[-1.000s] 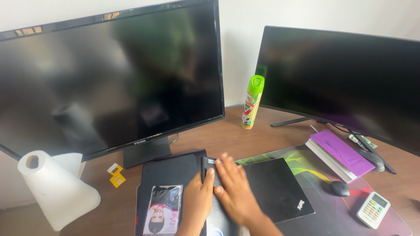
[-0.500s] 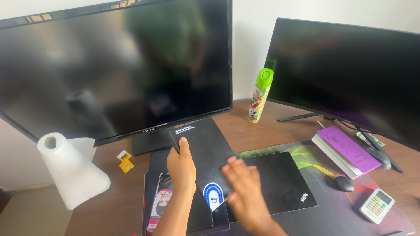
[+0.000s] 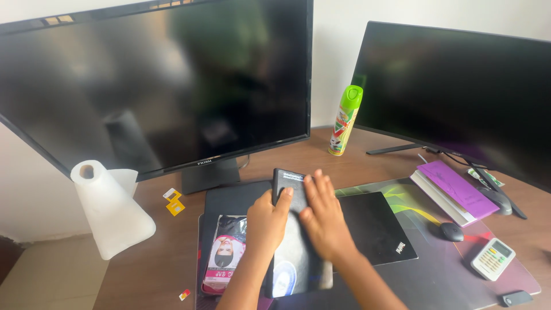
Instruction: Moving notebooks, electronics accessories, and a wig cap from a desk to a side table and drawer.
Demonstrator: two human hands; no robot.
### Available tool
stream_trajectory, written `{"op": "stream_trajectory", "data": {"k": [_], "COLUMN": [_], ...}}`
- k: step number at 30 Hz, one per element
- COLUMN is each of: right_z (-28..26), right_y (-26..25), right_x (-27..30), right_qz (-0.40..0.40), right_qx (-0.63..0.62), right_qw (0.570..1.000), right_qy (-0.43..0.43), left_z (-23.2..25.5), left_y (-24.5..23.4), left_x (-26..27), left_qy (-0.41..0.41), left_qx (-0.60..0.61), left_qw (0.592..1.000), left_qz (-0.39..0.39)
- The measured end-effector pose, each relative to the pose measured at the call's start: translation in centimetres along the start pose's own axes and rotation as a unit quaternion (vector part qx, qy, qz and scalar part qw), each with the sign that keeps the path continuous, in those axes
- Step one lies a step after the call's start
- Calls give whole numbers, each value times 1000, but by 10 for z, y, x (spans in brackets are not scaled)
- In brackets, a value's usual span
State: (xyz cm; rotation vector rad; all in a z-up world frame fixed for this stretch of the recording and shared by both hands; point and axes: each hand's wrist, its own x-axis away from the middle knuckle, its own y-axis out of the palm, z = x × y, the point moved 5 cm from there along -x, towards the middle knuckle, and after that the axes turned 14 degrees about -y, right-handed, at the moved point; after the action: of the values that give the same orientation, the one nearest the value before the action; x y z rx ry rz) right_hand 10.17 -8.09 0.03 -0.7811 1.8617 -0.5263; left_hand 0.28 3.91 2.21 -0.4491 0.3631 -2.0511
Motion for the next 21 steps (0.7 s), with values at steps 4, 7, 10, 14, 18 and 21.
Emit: {"op": "stream_trajectory", "data": {"k": [4, 7, 10, 14, 18, 21], "right_z": [43, 24, -7, -47, -65, -62], "right_y": [-19, -26, -23, -15, -21, -20], "right_x": [-25, -33, -29, -28, -10, 10], "right_qz": [34, 32, 61, 91, 16, -102], "right_qx": [-297, -710, -826, -856, -734, -656], "right_qw": [920, 648, 474, 434, 563, 652], "right_qy": [255, 275, 298, 267, 380, 366], "left_z": [2, 0, -6, -10, -20, -26], "left_y": [-9, -17, -15, -18, -23, -26], "left_x": [15, 14, 10, 3, -7, -15], "left_qy": [-74, -118, -185, -142, -149, -168], "left_qx": [60, 254, 377, 405, 505, 551], "left_qw": [986, 941, 895, 903, 849, 817], "left_qz": [-140, -188, -148, -8, 37, 20]}}
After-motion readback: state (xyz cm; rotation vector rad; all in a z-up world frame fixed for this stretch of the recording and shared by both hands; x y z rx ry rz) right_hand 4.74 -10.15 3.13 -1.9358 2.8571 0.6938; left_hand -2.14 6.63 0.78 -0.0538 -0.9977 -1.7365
